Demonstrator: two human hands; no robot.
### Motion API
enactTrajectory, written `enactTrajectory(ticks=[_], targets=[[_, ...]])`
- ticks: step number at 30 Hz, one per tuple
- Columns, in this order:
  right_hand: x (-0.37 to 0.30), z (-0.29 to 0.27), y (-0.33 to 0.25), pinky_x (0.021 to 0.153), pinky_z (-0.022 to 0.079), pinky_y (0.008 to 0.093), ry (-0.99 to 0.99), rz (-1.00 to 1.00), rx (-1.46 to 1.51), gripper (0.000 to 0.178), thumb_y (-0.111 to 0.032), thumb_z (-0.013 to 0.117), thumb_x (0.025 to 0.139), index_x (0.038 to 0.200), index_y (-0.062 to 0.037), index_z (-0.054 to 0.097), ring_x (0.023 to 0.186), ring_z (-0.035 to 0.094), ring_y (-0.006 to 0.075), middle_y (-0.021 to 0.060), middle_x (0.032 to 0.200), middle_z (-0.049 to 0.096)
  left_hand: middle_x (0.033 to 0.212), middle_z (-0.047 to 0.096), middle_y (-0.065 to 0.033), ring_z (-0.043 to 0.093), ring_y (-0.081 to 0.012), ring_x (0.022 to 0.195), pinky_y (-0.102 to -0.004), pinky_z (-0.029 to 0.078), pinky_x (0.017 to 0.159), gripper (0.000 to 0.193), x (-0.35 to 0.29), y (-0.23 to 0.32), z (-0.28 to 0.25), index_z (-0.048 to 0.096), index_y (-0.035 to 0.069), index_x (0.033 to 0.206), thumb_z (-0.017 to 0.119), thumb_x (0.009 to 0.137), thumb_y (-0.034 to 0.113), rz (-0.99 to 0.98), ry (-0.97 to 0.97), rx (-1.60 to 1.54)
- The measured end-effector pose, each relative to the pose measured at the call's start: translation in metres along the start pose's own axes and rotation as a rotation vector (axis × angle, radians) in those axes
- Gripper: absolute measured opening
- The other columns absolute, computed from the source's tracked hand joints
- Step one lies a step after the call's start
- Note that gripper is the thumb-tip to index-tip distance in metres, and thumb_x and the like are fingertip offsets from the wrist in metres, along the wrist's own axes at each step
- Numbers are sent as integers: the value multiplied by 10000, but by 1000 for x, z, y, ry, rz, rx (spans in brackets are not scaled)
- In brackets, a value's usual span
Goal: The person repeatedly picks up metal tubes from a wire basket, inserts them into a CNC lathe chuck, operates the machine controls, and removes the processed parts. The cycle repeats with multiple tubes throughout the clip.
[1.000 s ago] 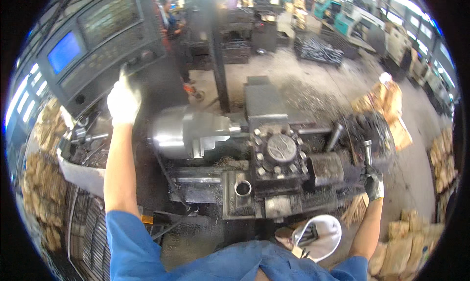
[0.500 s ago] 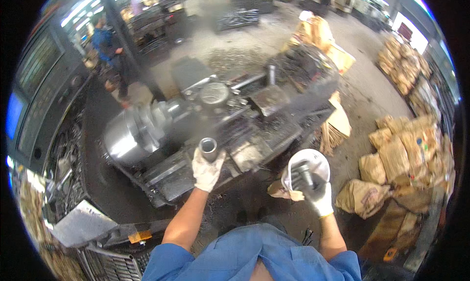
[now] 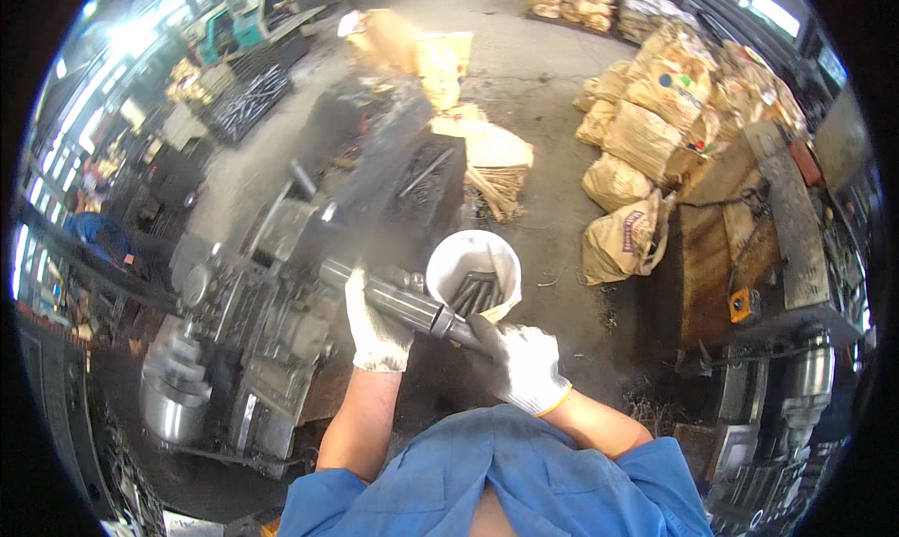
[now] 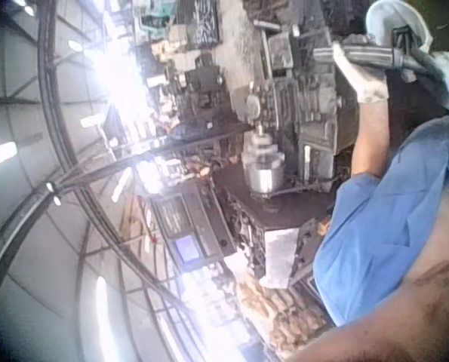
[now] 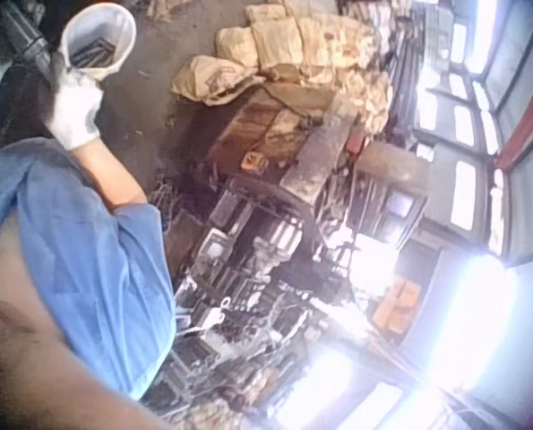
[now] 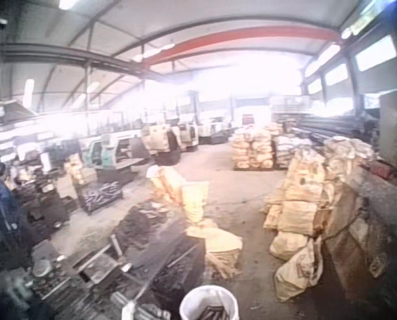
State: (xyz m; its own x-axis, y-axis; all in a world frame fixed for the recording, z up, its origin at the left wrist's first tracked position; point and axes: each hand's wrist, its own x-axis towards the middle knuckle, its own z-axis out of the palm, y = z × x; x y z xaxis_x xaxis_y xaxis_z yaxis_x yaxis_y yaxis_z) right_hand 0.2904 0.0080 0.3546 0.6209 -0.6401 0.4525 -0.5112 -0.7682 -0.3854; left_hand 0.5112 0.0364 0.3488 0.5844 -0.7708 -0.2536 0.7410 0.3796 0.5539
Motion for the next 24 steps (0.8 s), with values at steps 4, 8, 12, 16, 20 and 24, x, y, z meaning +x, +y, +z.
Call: enactTrajectory(ticks=[4, 8, 12, 16, 20, 24], targets=[[-21, -21, 46, 539, 565, 449, -32, 87, -96, 362, -267, 803, 830, 1171, -170, 727, 588, 703, 292, 73, 738, 711, 878, 668, -115, 684, -295, 845, -483, 596, 843, 396, 15, -56, 23, 643, 85, 1078, 715, 980, 462, -63, -15, 88], [-35, -36, 79, 522, 563, 469, -38, 146, -89, 273, -254, 774, 879, 1126, -169, 697, 564, 702, 314, 80, 689, 696, 779, 635, -103, 644, -295, 757, -474, 590, 820, 301, 16, -101, 54, 617, 89, 896, 714, 986, 359, -96, 32, 82], [-46, -48, 105, 541, 568, 486, -94, 224, -13, 245, -250, 771, 885, 1099, -166, 688, 598, 717, 338, 105, 707, 713, 785, 637, -93, 651, -274, 750, -464, 596, 807, 268, 20, -136, 70, 621, 101, 909, 714, 979, 342, -145, 24, 112], [-62, -45, 126, 598, 581, 493, -138, 336, 118, 302, -271, 784, 893, 1162, -154, 711, 680, 743, 376, 146, 784, 746, 807, 648, -72, 679, -258, 756, -453, 624, 786, 236, 14, -158, 84, 625, 103, 963, 728, 965, 315, -206, -32, 161], [-76, -40, 138, 688, 598, 468, -132, 489, 365, 417, -338, 818, 911, 1265, -129, 744, 797, 764, 398, 188, 888, 770, 854, 661, -57, 685, -235, 768, -423, 629, 774, 258, 21, -176, 86, 621, 113, 1003, 758, 939, 322, -261, -73, 201], [-77, -58, 143, 752, 609, 462, -186, 578, 519, 408, -341, 786, 933, 1291, -147, 755, 847, 783, 378, 179, 937, 788, 907, 688, -56, 700, -224, 797, -392, 630, 773, 241, 29, -190, 79, 641, 133, 1016, 756, 932, 327, -321, -198, 259]])
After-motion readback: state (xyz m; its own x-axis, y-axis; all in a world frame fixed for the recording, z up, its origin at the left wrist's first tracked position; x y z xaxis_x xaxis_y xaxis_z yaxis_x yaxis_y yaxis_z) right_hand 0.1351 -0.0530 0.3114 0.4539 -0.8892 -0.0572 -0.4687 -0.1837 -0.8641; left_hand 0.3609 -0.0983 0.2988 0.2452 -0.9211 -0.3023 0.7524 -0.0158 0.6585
